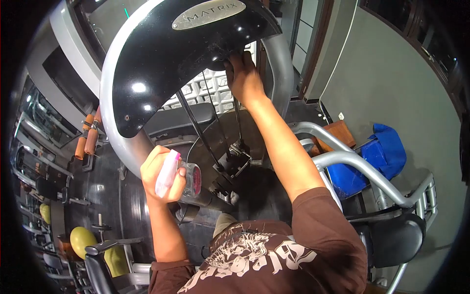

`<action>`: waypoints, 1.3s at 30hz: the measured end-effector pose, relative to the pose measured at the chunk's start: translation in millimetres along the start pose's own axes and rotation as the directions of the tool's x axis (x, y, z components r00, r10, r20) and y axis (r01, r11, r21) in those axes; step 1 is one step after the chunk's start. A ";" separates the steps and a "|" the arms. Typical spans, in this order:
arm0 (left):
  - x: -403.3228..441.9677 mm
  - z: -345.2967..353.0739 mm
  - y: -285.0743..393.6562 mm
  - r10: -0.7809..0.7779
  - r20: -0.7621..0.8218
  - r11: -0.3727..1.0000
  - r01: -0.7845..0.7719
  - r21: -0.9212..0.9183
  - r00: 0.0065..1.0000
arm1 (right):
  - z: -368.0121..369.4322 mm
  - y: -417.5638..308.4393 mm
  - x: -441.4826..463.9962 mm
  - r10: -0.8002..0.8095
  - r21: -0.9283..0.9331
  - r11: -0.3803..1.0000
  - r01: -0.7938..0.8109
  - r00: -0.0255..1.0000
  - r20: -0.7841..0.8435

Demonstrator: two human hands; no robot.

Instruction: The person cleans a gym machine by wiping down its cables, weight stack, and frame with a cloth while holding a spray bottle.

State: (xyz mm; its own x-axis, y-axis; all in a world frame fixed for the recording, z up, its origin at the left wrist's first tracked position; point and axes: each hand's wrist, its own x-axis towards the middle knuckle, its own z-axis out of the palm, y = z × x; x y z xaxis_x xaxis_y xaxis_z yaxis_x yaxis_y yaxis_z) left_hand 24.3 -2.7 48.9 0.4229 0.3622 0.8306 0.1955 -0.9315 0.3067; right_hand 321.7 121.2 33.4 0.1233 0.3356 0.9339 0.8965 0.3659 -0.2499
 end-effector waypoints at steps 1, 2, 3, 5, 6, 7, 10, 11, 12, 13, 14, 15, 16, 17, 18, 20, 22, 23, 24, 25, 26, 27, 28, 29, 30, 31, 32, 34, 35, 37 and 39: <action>0.2 -0.8 -0.1 -0.002 0.001 1.000 0.002 -0.008 1.000 | -0.5 0.2 -7.2 0.021 -0.003 1.000 -0.020 0.999 0.048; 0.3 -1.5 0.2 -0.006 0.000 1.000 0.006 -0.015 1.000 | -0.3 0.0 -15.2 0.066 -0.023 0.998 -0.064 0.993 0.102; -0.4 -1.8 0.3 -0.012 -0.004 1.000 0.012 -0.020 1.000 | -0.3 -1.0 -23.1 0.110 -0.045 0.994 -0.104 0.981 0.157; -2.6 -0.8 0.4 -0.028 -0.010 1.000 0.028 -0.003 1.000 | -3.2 0.8 -36.9 0.211 -0.076 0.977 -0.197 0.920 0.331; -3.0 -0.3 0.1 -0.032 -0.011 0.999 0.032 0.002 0.999 | -2.4 4.9 -44.5 0.172 -0.021 0.985 -0.174 0.935 0.311; -3.7 -0.4 -0.5 -0.039 -0.014 0.999 0.039 0.001 0.999 | -1.4 8.6 -51.4 0.135 0.031 0.988 -0.150 0.949 0.286; -3.6 -0.4 -0.3 -0.043 -0.031 0.999 0.043 -0.005 0.999 | -2.1 12.9 -36.7 -0.021 0.187 0.982 0.011 0.998 0.052; -3.1 -0.6 0.1 -0.035 -0.031 0.999 0.035 -0.003 0.999 | -6.2 11.1 -25.8 -0.027 0.192 0.981 0.026 1.000 0.001; -2.0 -0.7 0.5 -0.028 -0.029 1.000 0.028 -0.002 0.999 | -11.2 6.1 -14.7 -0.032 0.197 0.980 0.041 0.998 -0.050; -1.4 -0.8 0.4 -0.020 -0.028 1.000 0.020 -0.001 0.999 | -13.9 -1.0 -5.0 0.040 0.144 0.989 -0.032 0.998 -0.053; -1.7 -1.2 -0.2 -0.012 -0.024 1.000 0.012 -0.007 1.000 | -15.5 -8.7 5.7 0.095 0.202 0.976 -0.079 0.993 -0.074; -1.8 -1.8 -1.3 -0.001 -0.021 1.000 0.001 -0.014 1.000 | -11.8 -7.9 6.9 0.149 0.144 0.979 -0.146 0.989 -0.012; -1.6 -2.3 -2.3 0.010 -0.020 1.000 -0.011 -0.019 1.000 | -8.4 -6.4 6.9 0.204 0.081 0.975 -0.207 0.978 0.044; -1.8 -2.5 -2.7 0.012 -0.019 1.000 -0.013 -0.021 1.000 | -5.7 -3.4 3.1 0.173 0.049 0.983 -0.175 0.984 0.041; -2.5 -2.7 -2.8 0.014 -0.019 1.000 -0.015 -0.023 1.000 | -2.3 2.2 -4.4 0.142 0.017 0.990 -0.142 0.989 0.039; -2.1 -3.4 -3.6 0.019 -0.021 1.000 -0.020 -0.018 1.000 | 7.9 12.5 -18.1 0.004 0.029 1.000 -0.002 0.996 -0.086; -1.2 -4.5 -3.0 0.024 -0.007 1.000 -0.024 -0.013 1.000 | 10.5 17.3 -39.4 0.031 0.030 0.999 -0.031 1.000 0.001; -2.4 -4.4 -2.5 0.015 -0.010 1.000 -0.015 -0.015 1.000 | 8.7 19.7 -46.1 0.030 0.036 0.999 -0.031 0.999 0.023; -3.2 -4.0 -2.6 0.009 -0.013 1.000 -0.009 -0.018 1.000 | 4.1 18.9 -47.8 0.029 0.041 0.999 -0.031 0.999 0.042; -2.6 -3.6 -3.2 0.006 -0.018 1.000 -0.007 -0.020 1.000 | 1.5 19.1 -45.2 0.025 0.046 0.999 -0.028 0.998 0.059; -1.6 -3.1 -3.9 0.011 -0.019 1.000 -0.011 -0.020 1.000 | 1.6 21.4 -37.5 0.020 0.048 0.999 -0.019 1.000 -0.006; -1.8 -3.0 -4.0 0.011 -0.016 1.000 -0.012 -0.021 1.000 | -2.2 16.9 -23.6 0.020 0.049 0.999 -0.016 0.997 -0.068; -2.4 -2.9 -3.5 0.009 -0.008 1.000 -0.009 -0.024 1.000 | -5.5 13.3 -11.9 0.024 0.050 0.999 -0.018 0.991 -0.128; -2.8 -2.5 -2.3 -0.007 -0.007 1.000 0.007 -0.021 1.000 | -8.1 11.3 -1.0 0.071 0.031 0.997 -0.068 0.991 -0.114; -3.1 -1.9 -0.9 -0.023 -0.006 1.000 0.023 -0.017 1.000 | -13.7 4.9 9.9 0.064 0.038 0.997 -0.060 0.992 -0.112; -2.7 -1.5 -0.2 -0.039 -0.008 0.999 0.039 -0.013 0.999 | -11.1 5.5 11.5 0.086 0.015 0.996 -0.085 0.995 -0.054; -1.7 -1.0 -0.1 -0.030 -0.010 0.999 0.030 -0.020 0.999 | -9.2 5.8 13.0 0.106 -0.009 0.994 -0.106 0.994 0.004; -1.8 -1.3 -0.1 -0.019 -0.019 0.999 0.018 -0.030 1.000 | -7.2 5.4 5.6 0.066 0.003 0.998 -0.066 0.996 -0.059; -1.3 -1.5 -0.8 -0.005 -0.020 1.000 0.004 -0.023 1.000 | -5.5 4.7 1.4 0.044 0.011 0.999 -0.044 0.995 -0.089; -0.7 -1.7 -1.4 0.020 -0.004 1.000 -0.020 -0.019 1.000 | -5.5 4.0 -13.2 0.092 -0.011 0.996 -0.093 0.995 -0.031; -2.1 -0.7 0.1 -0.004 -0.008 1.000 0.004 -0.016 1.000 | -8.9 7.7 -22.9 0.127 -0.083 0.989 -0.124 0.991 0.031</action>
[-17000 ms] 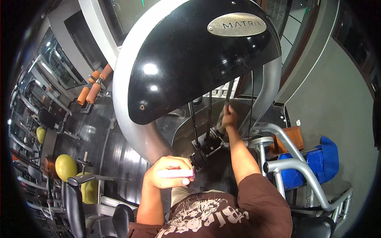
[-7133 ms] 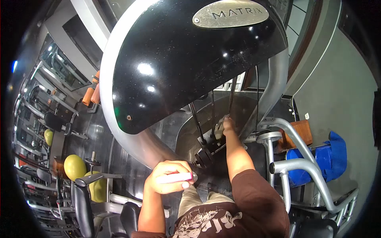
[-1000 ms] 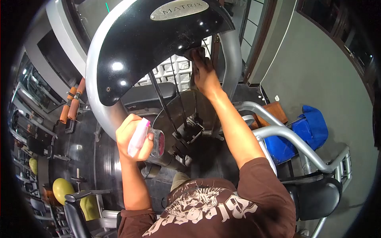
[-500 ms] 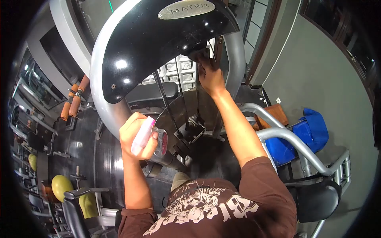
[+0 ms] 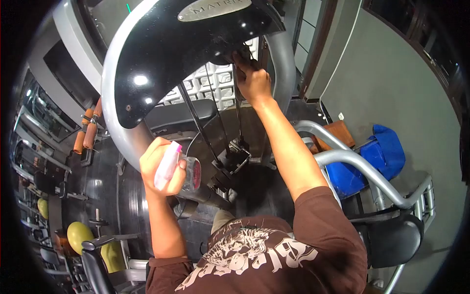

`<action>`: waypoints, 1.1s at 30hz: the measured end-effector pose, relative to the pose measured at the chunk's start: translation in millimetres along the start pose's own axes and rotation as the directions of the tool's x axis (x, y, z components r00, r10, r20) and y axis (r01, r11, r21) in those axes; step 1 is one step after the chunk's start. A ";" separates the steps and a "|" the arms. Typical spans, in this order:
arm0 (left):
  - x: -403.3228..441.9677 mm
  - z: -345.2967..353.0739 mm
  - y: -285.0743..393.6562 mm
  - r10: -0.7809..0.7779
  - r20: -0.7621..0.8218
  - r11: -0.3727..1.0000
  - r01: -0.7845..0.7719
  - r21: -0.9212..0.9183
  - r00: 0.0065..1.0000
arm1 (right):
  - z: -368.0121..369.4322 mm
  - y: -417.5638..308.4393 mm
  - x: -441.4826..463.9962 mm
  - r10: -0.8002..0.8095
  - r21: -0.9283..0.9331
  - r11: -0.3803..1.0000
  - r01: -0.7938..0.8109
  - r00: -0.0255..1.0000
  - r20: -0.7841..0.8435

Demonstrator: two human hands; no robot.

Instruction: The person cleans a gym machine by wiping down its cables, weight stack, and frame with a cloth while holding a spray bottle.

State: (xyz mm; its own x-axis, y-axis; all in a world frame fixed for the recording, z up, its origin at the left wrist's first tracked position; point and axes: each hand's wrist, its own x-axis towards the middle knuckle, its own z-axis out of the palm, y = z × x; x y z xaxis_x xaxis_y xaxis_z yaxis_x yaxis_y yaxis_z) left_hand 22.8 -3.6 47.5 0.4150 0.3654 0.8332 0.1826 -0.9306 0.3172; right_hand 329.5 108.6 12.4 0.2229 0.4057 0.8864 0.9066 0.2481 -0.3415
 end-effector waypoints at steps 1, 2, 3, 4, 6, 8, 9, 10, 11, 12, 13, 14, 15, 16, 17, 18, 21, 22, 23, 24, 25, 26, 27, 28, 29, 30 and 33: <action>0.3 0.8 0.5 -0.009 -0.010 1.000 0.009 0.003 1.000 | 2.2 1.7 3.5 -0.057 0.079 0.995 0.064 0.995 -0.084; 0.8 0.7 1.9 -0.026 -0.013 0.999 0.026 -0.022 1.000 | 2.6 3.4 5.8 -0.053 0.084 0.994 0.063 0.991 -0.121; 1.5 -0.1 1.9 -0.014 -0.001 1.000 0.014 -0.008 1.000 | -0.6 -2.5 11.9 -0.048 0.090 0.994 0.062 0.986 -0.158; 2.6 0.6 3.4 -0.018 -0.008 1.000 0.018 -0.008 1.000 | 1.9 -7.8 18.4 0.001 0.118 0.993 0.020 0.985 -0.175; 2.0 2.0 4.0 -0.023 -0.018 1.000 0.023 -0.010 1.000 | 1.7 -26.1 28.2 0.091 0.102 0.991 -0.084 0.994 -0.067; -0.8 2.9 1.0 -0.020 -0.023 1.000 0.020 -0.012 1.000 | 17.8 -41.0 26.4 0.216 -0.165 0.966 -0.199 0.972 0.094; -0.2 3.0 0.9 -0.008 -0.019 1.000 0.007 -0.007 1.000 | 19.0 -50.0 24.0 0.168 -0.135 0.978 -0.160 0.985 0.049; 0.3 2.9 1.1 0.004 -0.016 1.000 -0.004 0.000 1.000 | 15.8 -54.9 19.5 0.154 -0.099 0.984 -0.146 0.985 0.083; 0.7 2.4 1.4 0.016 -0.016 1.000 -0.016 0.008 1.000 | 13.3 -59.7 17.7 0.136 -0.061 0.990 -0.130 0.984 0.116; 0.8 1.9 2.4 0.002 -0.014 1.000 -0.002 0.006 1.000 | 20.3 -49.2 9.4 0.055 -0.016 0.998 -0.053 0.988 0.147; 1.0 1.3 3.6 -0.012 -0.009 1.000 0.012 0.004 1.000 | 21.6 -45.5 2.8 0.032 -0.020 0.999 -0.029 0.983 0.183; 1.3 0.8 4.7 -0.025 -0.006 1.000 0.025 0.002 1.000 | 22.5 -42.8 -5.1 0.007 -0.022 1.000 -0.002 0.976 0.218; 1.1 0.0 5.0 -0.021 -0.004 1.000 0.021 -0.004 1.000 | 19.2 -43.2 -10.9 -0.019 -0.023 0.999 0.025 0.967 0.253; 0.9 -0.3 4.2 -0.015 -0.004 1.000 0.015 -0.009 1.000 | 9.0 -44.8 -13.6 0.069 -0.068 0.997 -0.046 0.914 0.400; 1.2 -0.1 3.1 -0.009 -0.005 1.000 0.008 -0.013 1.000 | 26.4 -20.8 -23.9 -0.032 0.056 0.998 0.014 0.942 0.333; -0.8 -0.4 3.7 -0.049 -0.002 0.999 0.049 0.007 0.999 | 21.4 -20.7 -23.4 -0.038 0.097 0.995 0.016 0.973 0.226; -0.6 -0.8 3.3 -0.043 -0.001 0.999 0.043 0.012 0.999 | 14.8 -31.2 -1.1 -0.067 0.190 0.977 0.099 0.984 -0.166; -0.4 -0.6 3.1 -0.039 0.003 0.999 0.039 0.016 0.999 | 10.1 -39.9 8.5 0.050 0.117 0.992 -0.038 0.994 -0.098; -0.4 -0.5 3.4 -0.045 0.003 0.999 0.045 0.016 0.999 | 5.1 -48.5 18.2 0.172 0.032 0.985 -0.171 0.984 -0.041; 0.0 -0.4 3.8 -0.051 0.003 0.999 0.051 0.015 0.999 | -2.5 -57.7 30.0 0.175 0.083 0.981 -0.173 0.984 -0.022; 0.0 -0.6 4.2 -0.056 0.005 0.998 0.056 0.015 0.998 | 7.1 -52.6 30.6 0.184 -0.057 0.982 -0.178 0.976 0.120; -0.6 -0.5 4.1 -0.054 0.001 0.998 0.054 0.014 0.999 | 12.1 -52.7 26.7 0.106 -0.045 0.994 -0.103 0.991 0.077; -1.5 -0.1 3.1 -0.051 -0.003 0.999 0.051 0.014 0.999 | 15.1 -53.7 23.7 0.026 -0.036 0.999 -0.025 0.999 0.032; -1.7 0.2 2.8 -0.047 -0.009 0.999 0.047 0.015 0.999 | 14.6 -52.0 19.5 0.033 -0.038 0.999 -0.029 0.994 0.101; -1.1 -0.3 2.4 -0.047 -0.006 0.999 0.047 0.012 0.999 | 12.6 -49.6 14.2 0.035 -0.038 0.999 -0.028 0.985 0.171; -1.1 -0.9 2.4 -0.051 -0.006 0.999 0.051 0.010 0.999 | 11.2 -46.7 7.5 0.034 -0.037 0.999 -0.026 0.969 0.244; -4.2 -1.3 4.8 -0.058 -0.014 0.998 0.059 0.008 0.998 | 14.5 -23.6 -18.4 -0.043 0.040 0.999 0.034 0.964 0.263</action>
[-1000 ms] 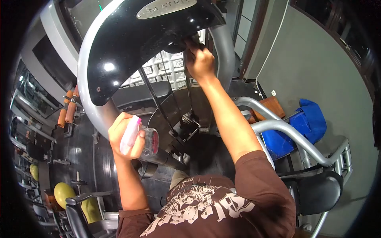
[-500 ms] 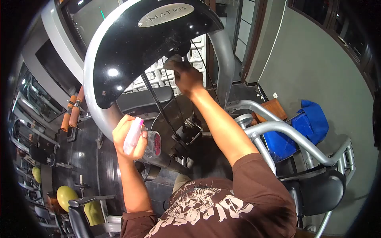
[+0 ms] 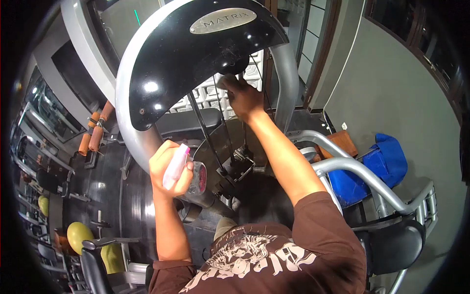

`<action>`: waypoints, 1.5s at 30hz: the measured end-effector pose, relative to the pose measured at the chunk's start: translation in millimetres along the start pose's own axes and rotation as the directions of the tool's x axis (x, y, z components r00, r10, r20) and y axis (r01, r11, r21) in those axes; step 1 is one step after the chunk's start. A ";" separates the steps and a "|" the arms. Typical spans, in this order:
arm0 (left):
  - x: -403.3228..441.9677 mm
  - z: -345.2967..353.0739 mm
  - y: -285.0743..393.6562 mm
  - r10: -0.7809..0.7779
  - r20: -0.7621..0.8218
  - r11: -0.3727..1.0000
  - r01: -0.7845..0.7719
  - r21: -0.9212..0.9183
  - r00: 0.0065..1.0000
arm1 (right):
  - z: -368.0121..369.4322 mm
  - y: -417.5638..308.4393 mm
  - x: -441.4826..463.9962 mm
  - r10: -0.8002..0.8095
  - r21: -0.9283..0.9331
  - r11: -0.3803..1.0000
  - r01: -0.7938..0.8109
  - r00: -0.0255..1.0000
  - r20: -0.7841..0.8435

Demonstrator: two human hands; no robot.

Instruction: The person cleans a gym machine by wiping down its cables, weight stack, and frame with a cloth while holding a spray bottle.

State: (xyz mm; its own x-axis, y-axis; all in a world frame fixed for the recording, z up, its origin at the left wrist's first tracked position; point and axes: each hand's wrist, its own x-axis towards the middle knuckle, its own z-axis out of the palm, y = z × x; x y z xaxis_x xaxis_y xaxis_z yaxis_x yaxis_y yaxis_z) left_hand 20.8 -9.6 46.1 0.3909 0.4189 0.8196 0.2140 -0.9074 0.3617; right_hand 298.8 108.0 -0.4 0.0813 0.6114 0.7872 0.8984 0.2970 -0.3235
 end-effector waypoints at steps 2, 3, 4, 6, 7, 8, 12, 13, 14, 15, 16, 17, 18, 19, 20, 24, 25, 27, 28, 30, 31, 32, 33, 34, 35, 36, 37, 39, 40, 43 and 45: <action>3.6 0.3 -0.9 0.013 -0.003 1.000 -0.013 -0.006 1.000 | 0.1 10.4 -6.8 0.027 -0.012 1.000 -0.027 1.000 -0.004; 5.6 -1.2 -3.6 0.070 0.012 0.997 -0.070 -0.030 0.997 | -3.2 5.5 -4.8 -0.018 0.014 1.000 0.020 0.994 -0.104; 6.2 -0.5 -3.6 0.055 -0.001 0.998 -0.055 -0.025 0.999 | -9.1 -3.4 -0.4 -0.059 0.039 0.997 0.068 0.978 -0.199; 4.5 2.3 -1.2 0.014 -0.024 1.000 -0.014 -0.014 1.000 | -17.5 -16.2 17.8 -0.074 0.042 0.995 0.088 0.963 -0.258; 4.5 1.5 -1.9 0.025 -0.008 1.000 -0.025 -0.014 1.000 | -23.4 -24.9 26.7 -0.046 0.019 0.999 0.052 0.971 -0.233; 4.3 0.7 -3.2 0.035 -0.005 0.999 -0.035 -0.012 0.999 | -26.2 -31.4 33.7 -0.016 -0.007 1.000 0.015 0.978 -0.209; 3.8 -1.9 -5.8 0.076 0.001 0.997 -0.076 -0.006 0.997 | -7.3 -30.6 31.4 0.008 -0.145 0.989 -0.015 0.999 -0.053; 4.7 -2.0 -6.0 0.088 -0.001 0.996 -0.088 -0.003 0.996 | -5.4 -29.8 23.9 0.042 -0.192 0.981 -0.035 0.999 0.030; 5.3 -2.3 -6.7 0.093 -0.004 0.996 -0.093 -0.009 0.996 | -4.2 -28.8 16.0 0.057 -0.105 0.993 -0.053 0.998 0.035; 5.2 -2.5 -7.1 0.095 -0.009 0.995 -0.095 -0.015 0.995 | 9.2 -12.6 7.7 0.061 -0.084 0.995 -0.054 0.995 0.076; 4.3 -2.6 -6.6 0.095 -0.011 0.995 -0.095 -0.021 0.995 | 11.2 -7.0 2.1 0.066 -0.062 0.996 -0.059 0.991 0.118; 4.7 -3.2 -6.6 0.107 -0.004 0.994 -0.107 -0.010 0.994 | 11.6 -0.5 -4.5 0.066 -0.046 0.997 -0.062 0.993 0.096; 4.5 -3.6 -6.0 0.092 -0.005 0.996 -0.092 -0.018 0.996 | 2.3 -4.3 -7.1 0.066 -0.030 0.997 -0.064 0.995 0.074; 5.1 -2.7 -6.3 0.080 -0.013 0.996 -0.081 -0.025 0.997 | -5.5 -13.2 -0.7 0.008 0.025 1.000 -0.007 1.000 -0.030; 4.3 -2.1 -6.6 0.061 -0.015 0.997 -0.062 -0.035 0.998 | -13.8 -22.5 3.8 -0.038 0.077 0.996 0.048 0.991 -0.129; 5.0 -2.0 -5.5 0.064 0.003 0.998 -0.064 -0.024 0.998 | -33.9 -28.9 39.1 0.068 -0.021 0.997 -0.070 0.994 -0.088; 5.5 -1.3 -6.5 0.080 -0.002 0.997 -0.080 -0.020 0.997 | -35.7 -26.0 41.5 0.072 -0.012 0.997 -0.073 0.991 -0.117; 4.4 -0.6 -8.8 0.110 -0.019 0.994 -0.110 -0.011 0.994 | -27.4 -11.6 38.6 0.014 -0.021 1.000 -0.019 0.979 -0.203; 5.2 -0.6 -8.5 0.102 -0.017 0.995 -0.102 -0.019 0.995 | -21.7 -6.3 32.2 -0.032 -0.059 0.998 0.020 0.976 -0.214; 4.9 -2.2 -6.6 0.079 -0.015 0.996 -0.080 -0.031 0.997 | -11.2 0.5 16.4 -0.061 0.017 0.998 0.067 0.967 -0.246; 3.2 -2.4 -6.1 0.065 -0.011 0.997 -0.066 -0.029 0.998 | -4.0 9.2 9.6 -0.065 0.032 0.997 0.073 0.974 -0.216; 2.2 -3.2 -5.7 0.053 -0.002 0.998 -0.053 -0.028 0.999 | 2.2 19.1 1.7 -0.065 0.049 0.996 0.076 0.980 -0.188; 3.1 -4.1 -6.2 0.046 0.006 0.999 -0.046 -0.027 0.999 | -1.1 16.2 2.1 -0.067 0.062 0.995 0.079 0.984 -0.166; 3.9 -4.4 -7.3 0.058 0.005 0.998 -0.058 -0.023 0.998 | -4.7 13.2 4.0 -0.064 0.079 0.994 0.081 0.979 -0.196; 3.2 -4.1 -8.3 0.068 0.005 0.997 -0.068 -0.022 0.998 | -9.8 10.8 3.0 -0.057 0.096 0.992 0.080 0.973 -0.223; 3.3 -3.5 -9.0 0.078 0.006 0.997 -0.077 -0.020 0.997 | -20.0 2.0 7.1 -0.050 0.112 0.990 0.080 0.967 -0.250; 3.7 -2.7 -8.5 0.076 0.002 0.997 -0.076 -0.024 0.997 | -26.2 -4.4 18.9 -0.085 0.129 0.982 0.137 0.933 -0.350; 3.6 -1.9 -7.8 0.067 0.000 0.997 -0.067 -0.030 0.998 | -29.4 1.0 38.2 -0.004 0.149 0.987 0.053 0.949 -0.314; 2.8 -1.3 -7.9 0.069 0.002 0.997 -0.069 -0.031 0.998 | -35.0 -1.7 45.1 0.117 0.163 0.983 -0.084 0.971 -0.210; 1.6 -1.4 -9.4 0.075 -0.004 0.997 -0.075 -0.025 0.997 | -6.9 7.7 35.2 0.075 0.197 0.980 -0.007 0.936 -0.343; 2.1 -1.2 -9.4 0.078 -0.006 0.997 -0.078 -0.023 0.997 | 12.1 16.5 21.8 0.079 0.265 0.964 0.032 0.914 -0.398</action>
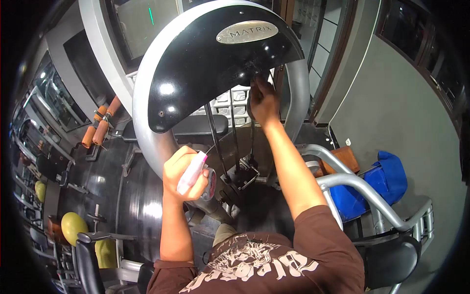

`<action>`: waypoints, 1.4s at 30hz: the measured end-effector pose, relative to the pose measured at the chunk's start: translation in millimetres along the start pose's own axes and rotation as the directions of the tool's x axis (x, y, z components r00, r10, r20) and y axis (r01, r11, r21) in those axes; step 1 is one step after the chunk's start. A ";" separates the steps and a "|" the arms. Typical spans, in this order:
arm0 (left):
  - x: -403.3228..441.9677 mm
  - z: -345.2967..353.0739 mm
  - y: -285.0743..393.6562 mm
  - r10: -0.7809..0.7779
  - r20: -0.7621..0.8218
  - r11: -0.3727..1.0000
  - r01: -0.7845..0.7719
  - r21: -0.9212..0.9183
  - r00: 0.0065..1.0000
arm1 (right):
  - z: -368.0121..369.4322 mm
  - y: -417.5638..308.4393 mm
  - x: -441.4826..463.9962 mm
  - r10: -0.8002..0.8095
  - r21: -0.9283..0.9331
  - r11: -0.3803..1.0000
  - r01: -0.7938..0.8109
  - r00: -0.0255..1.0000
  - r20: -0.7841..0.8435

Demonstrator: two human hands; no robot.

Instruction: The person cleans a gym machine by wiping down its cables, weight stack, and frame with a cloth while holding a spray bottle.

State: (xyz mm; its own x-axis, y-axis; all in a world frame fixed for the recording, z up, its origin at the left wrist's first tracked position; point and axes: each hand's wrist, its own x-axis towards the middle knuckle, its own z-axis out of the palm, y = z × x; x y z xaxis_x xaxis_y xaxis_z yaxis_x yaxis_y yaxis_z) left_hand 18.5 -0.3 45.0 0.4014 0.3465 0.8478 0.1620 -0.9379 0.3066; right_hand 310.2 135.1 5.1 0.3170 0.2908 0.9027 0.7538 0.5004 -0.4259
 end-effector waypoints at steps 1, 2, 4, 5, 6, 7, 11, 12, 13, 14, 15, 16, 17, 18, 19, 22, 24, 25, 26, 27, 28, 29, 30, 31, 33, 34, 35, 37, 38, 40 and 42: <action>-0.1 -0.1 0.7 0.005 0.000 1.000 -0.005 0.002 1.000 | -0.3 3.6 -10.7 0.015 -0.023 1.000 -0.014 0.998 0.055; 0.9 0.0 1.1 0.013 0.002 1.000 -0.013 0.004 1.000 | -2.3 8.0 -20.3 0.031 -0.046 0.999 -0.026 0.994 0.107; 0.5 -0.6 2.6 0.011 0.002 1.000 -0.011 -0.002 1.000 | -12.6 4.9 -33.8 -0.011 -0.009 1.000 0.013 0.984 0.178; -1.1 0.4 3.1 0.003 -0.006 1.000 -0.003 -0.011 1.000 | -16.9 4.3 -37.1 0.030 0.015 0.999 -0.032 0.988 0.150; 0.9 1.2 1.3 -0.002 -0.018 1.000 0.001 -0.019 1.000 | -19.8 2.4 -34.7 0.065 0.042 0.997 -0.071 0.990 0.122; 3.7 1.3 0.3 0.008 -0.012 1.000 -0.008 -0.012 1.000 | -22.0 1.6 -31.7 0.103 0.071 0.991 -0.111 0.990 0.100; 0.9 -1.3 0.0 0.005 0.017 1.000 -0.006 0.005 1.000 | -34.7 -34.1 20.9 -0.031 0.001 0.999 0.032 0.991 -0.130; 1.7 -0.8 0.6 0.012 0.017 1.000 -0.012 0.011 1.000 | -30.9 -30.4 24.4 0.008 -0.014 1.000 -0.009 0.995 -0.096; 2.3 0.3 1.5 0.022 0.014 1.000 -0.022 0.017 1.000 | -28.3 -32.9 23.8 0.242 0.079 0.967 -0.243 0.970 0.025; 2.0 1.2 1.3 0.010 0.009 1.000 -0.010 0.010 1.000 | -16.9 -24.0 18.9 0.146 0.090 0.985 -0.146 0.989 0.011; 1.0 2.1 0.9 -0.002 0.003 1.000 0.002 0.004 1.000 | -4.5 -8.6 9.4 0.047 0.099 0.994 -0.046 0.999 -0.005; 0.7 2.3 0.5 -0.013 -0.004 1.000 0.013 -0.002 1.000 | -0.6 1.3 -2.6 0.044 0.041 0.998 -0.046 0.998 0.050; 1.6 1.9 1.3 -0.013 0.001 1.000 0.013 0.002 1.000 | 6.1 4.4 -14.6 0.017 0.010 1.000 -0.018 0.999 0.045; 2.6 1.5 2.4 -0.014 0.005 1.000 0.014 0.008 1.000 | 5.6 6.4 -27.8 0.033 -0.007 0.999 -0.032 0.992 0.125; 1.8 1.3 4.0 -0.019 0.011 1.000 0.019 0.013 1.000 | 2.1 4.2 -37.3 0.060 -0.060 0.997 -0.048 0.974 0.220; 2.5 2.3 3.9 0.016 0.006 1.000 -0.016 0.022 1.000 | -2.3 14.9 -61.3 0.020 0.062 0.998 -0.033 0.981 0.195; 4.3 1.7 1.4 0.035 0.005 0.999 -0.035 0.024 0.999 | -3.6 21.6 -58.8 0.182 0.138 0.970 -0.199 0.975 0.124; 2.8 1.1 1.0 0.036 0.001 0.999 -0.036 0.025 0.999 | -13.9 8.0 -38.9 0.158 0.045 0.986 -0.162 0.984 0.079; 2.8 -0.6 1.4 0.027 0.033 1.000 -0.027 0.011 0.999 | -20.8 -14.5 -16.4 0.119 0.034 0.992 -0.119 0.993 0.001; 1.0 -0.7 2.3 0.006 0.032 1.000 -0.007 0.012 0.999 | -23.9 -29.8 2.0 0.079 0.016 0.997 -0.078 0.993 -0.082; 1.4 0.3 2.6 -0.007 0.030 1.000 0.007 0.012 1.000 | -20.3 -34.3 11.9 0.121 0.050 0.992 -0.117 0.989 -0.090; 2.4 1.2 2.6 -0.017 0.027 1.000 0.017 0.010 0.999 | -16.1 -34.5 20.6 0.161 0.084 0.985 -0.153 0.982 -0.098; 2.4 1.9 1.7 -0.007 0.024 1.000 0.007 0.009 1.000 | -8.2 -18.4 20.7 0.059 -0.095 0.993 -0.065 0.996 -0.064; 1.5 2.4 -0.2 0.004 0.019 1.000 -0.004 0.009 1.000 | -2.4 -10.7 13.0 -0.018 -0.098 0.995 0.012 0.998 -0.055; 1.0 2.6 -0.9 0.011 0.014 1.000 -0.011 0.008 1.000 | -5.8 -4.9 -9.5 -0.016 -0.116 0.993 0.018 1.000 0.021; 1.1 2.3 -0.5 0.009 0.010 1.000 -0.009 0.010 1.000 | -1.4 5.6 -26.9 0.089 -0.154 0.986 -0.068 0.988 0.129; 0.4 2.1 0.1 0.003 0.006 1.000 -0.003 0.013 1.000 | 2.7 14.1 -43.0 0.061 -0.141 0.989 -0.040 0.987 0.149; -0.9 4.3 3.7 0.009 -0.011 0.999 -0.009 0.032 1.000 | -6.4 11.1 -60.6 0.032 -0.095 0.995 -0.012 0.977 0.211; 2.1 4.7 3.5 0.021 -0.019 0.999 -0.020 0.041 1.000 | -9.5 9.6 -66.4 0.083 -0.070 0.995 -0.073 0.986 0.145; 6.3 4.7 2.1 0.032 -0.019 0.999 -0.032 0.038 0.999 | -10.9 -1.5 -36.3 -0.012 -0.009 1.000 0.012 1.000 -0.018; 2.1 2.3 4.8 -0.013 0.016 1.000 0.013 0.028 1.000 | -20.2 -22.6 -8.2 -0.034 -0.015 0.999 0.032 0.996 -0.087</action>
State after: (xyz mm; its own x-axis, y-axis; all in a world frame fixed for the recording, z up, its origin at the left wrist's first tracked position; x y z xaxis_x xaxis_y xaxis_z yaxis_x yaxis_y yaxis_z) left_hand 22.2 -4.0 47.2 0.4139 0.3588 0.8366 0.1921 -0.9328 0.3050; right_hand 302.2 105.0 8.6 0.3402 0.2020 0.9184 0.7721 0.4975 -0.3955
